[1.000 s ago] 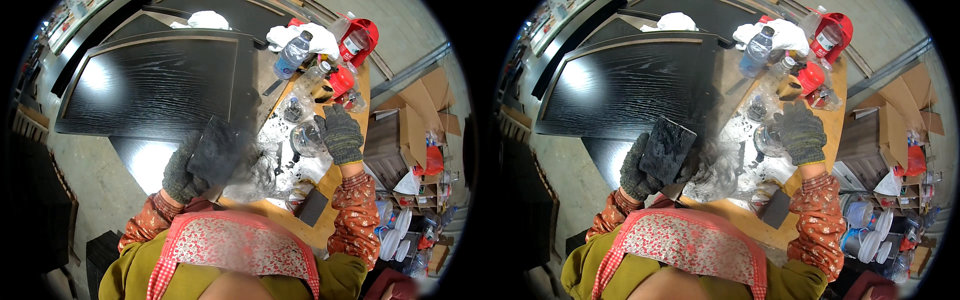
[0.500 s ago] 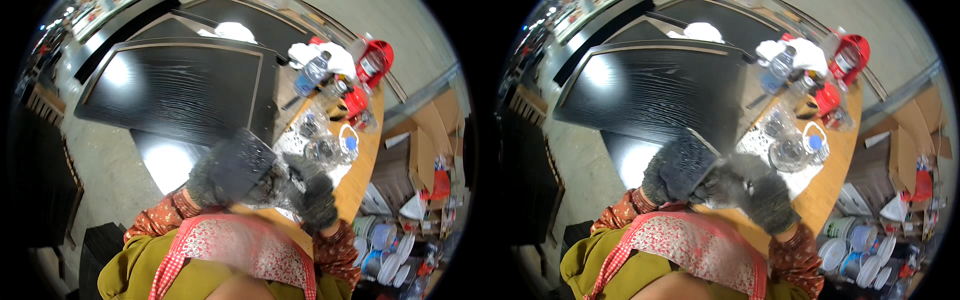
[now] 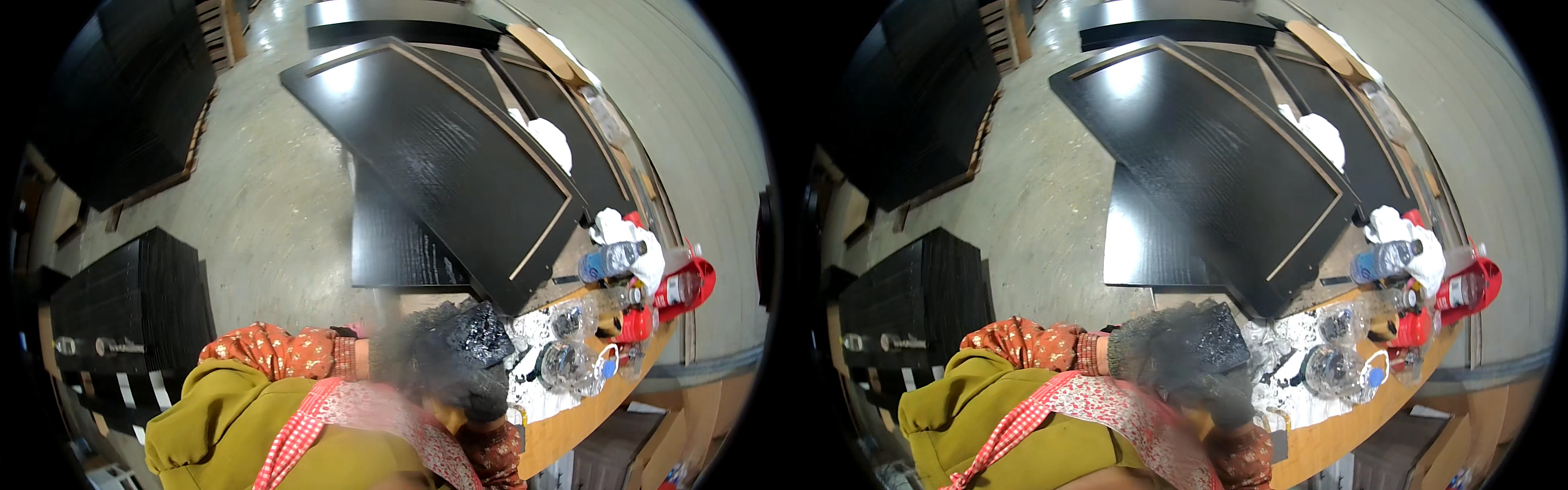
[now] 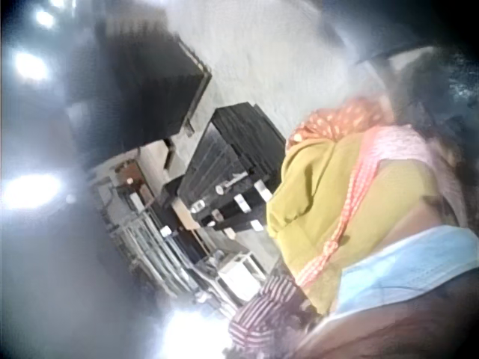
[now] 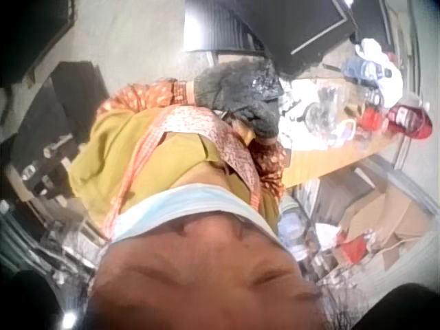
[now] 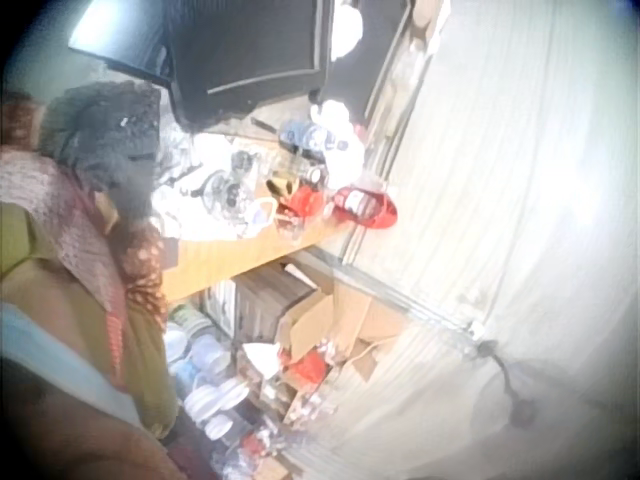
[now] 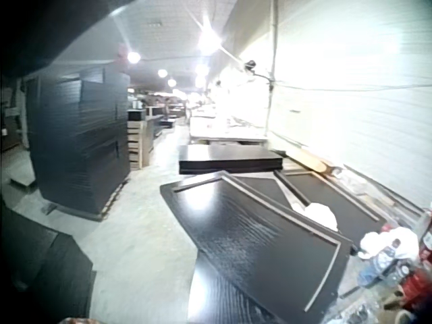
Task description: The person applies a dark finish to a large black wooden panel using a cloth and a liquid from a bottle. They wipe the surface repeatedly to ensure even coverage, then use a sanding block to smooth the edges and corners of the panel. The person works methodically across the surface, occasionally dipping the cloth into the liquid container.
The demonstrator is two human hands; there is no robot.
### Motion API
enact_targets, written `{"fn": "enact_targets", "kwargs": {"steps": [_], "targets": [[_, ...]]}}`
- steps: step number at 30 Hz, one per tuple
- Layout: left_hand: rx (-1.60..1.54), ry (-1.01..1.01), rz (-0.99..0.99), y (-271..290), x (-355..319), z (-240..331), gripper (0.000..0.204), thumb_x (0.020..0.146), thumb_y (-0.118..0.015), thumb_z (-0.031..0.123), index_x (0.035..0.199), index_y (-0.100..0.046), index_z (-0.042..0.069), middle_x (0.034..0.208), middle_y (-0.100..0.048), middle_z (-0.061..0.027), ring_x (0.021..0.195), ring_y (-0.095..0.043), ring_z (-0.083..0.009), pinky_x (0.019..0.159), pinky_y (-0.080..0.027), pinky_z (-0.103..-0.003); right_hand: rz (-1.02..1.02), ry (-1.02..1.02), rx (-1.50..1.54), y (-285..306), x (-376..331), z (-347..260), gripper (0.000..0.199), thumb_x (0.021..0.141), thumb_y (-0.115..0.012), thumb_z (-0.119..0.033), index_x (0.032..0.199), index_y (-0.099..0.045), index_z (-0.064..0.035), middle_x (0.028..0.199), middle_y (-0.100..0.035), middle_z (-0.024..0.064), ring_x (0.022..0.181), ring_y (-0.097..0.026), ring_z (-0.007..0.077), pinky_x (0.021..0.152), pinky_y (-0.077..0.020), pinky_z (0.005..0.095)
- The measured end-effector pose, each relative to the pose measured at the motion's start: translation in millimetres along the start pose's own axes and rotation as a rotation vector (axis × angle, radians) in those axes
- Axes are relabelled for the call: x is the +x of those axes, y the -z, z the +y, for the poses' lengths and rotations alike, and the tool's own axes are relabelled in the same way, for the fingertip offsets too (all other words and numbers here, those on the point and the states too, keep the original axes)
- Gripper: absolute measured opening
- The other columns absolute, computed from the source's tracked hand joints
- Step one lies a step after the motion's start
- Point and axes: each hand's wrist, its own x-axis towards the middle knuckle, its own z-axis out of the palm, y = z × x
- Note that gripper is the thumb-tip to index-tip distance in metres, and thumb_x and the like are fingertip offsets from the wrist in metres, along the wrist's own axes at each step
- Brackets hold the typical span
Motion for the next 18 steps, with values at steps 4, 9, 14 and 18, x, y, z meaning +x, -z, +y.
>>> {"fn": "enact_targets", "kwargs": {"steps": [4,9,14,18], "targets": [[-0.183,-0.098,-0.141,10.3,-12.5,4.5,0.043,0.099,-0.043,0.037,0.135,-0.044,0.014,0.13,-0.056,-0.0079,0.099,-0.061,-0.0152,0.082,-0.051,-0.035,-0.105,-0.245,0.66,-20.4,26.4,-16.8,0.043,0.092,-0.053,-0.014,0.133,-0.046,-0.0016,0.122,-0.057,0.0077,0.109,-0.054,0.0184,0.093,-0.0466,0.0298],[-0.268,-0.13,-0.365,43.3,-28.9,29.1,0.032,0.097,-0.048,0.021,0.114,-0.058,-0.005,0.113,-0.064,-0.019,0.096,-0.063,-0.03,0.087,-0.052,-0.044,-0.071,-0.16,0.306,-36.4,69.5,-21.1,0.06,0.081,-0.065,-0.012,0.137,-0.043,-0.0031,0.127,-0.054,0.0138,0.115,-0.053,0.0249,0.101,-0.0433,0.0377],[0.109,-0.154,-0.144,108.6,-59.6,106.1,0.043,0.098,-0.048,0.031,0.114,-0.061,-0.006,0.112,-0.067,-0.0185,0.1,-0.066,-0.0301,0.092,-0.051,-0.039,0.058,-0.009,1.039,-88.1,148.8,-85.7,0.07,0.087,-0.059,-0.038,0.143,-0.035,-0.0019,0.133,-0.05,0.022,0.119,-0.049,0.0408,0.107,-0.0315,0.0595],[0.359,-0.518,-0.016,117.3,-147.1,169.8,0.043,0.097,-0.05,0.032,0.114,-0.061,-0.006,0.108,-0.066,-0.024,0.095,-0.066,-0.0369,0.089,-0.052,-0.047,0.083,0.07,0.844,-155.3,200.1,-88.4,0.066,0.09,-0.056,-0.037,0.141,-0.036,-0.0007,0.127,-0.053,0.0208,0.113,-0.053,0.0408,0.101,-0.0373,0.0609]]}}
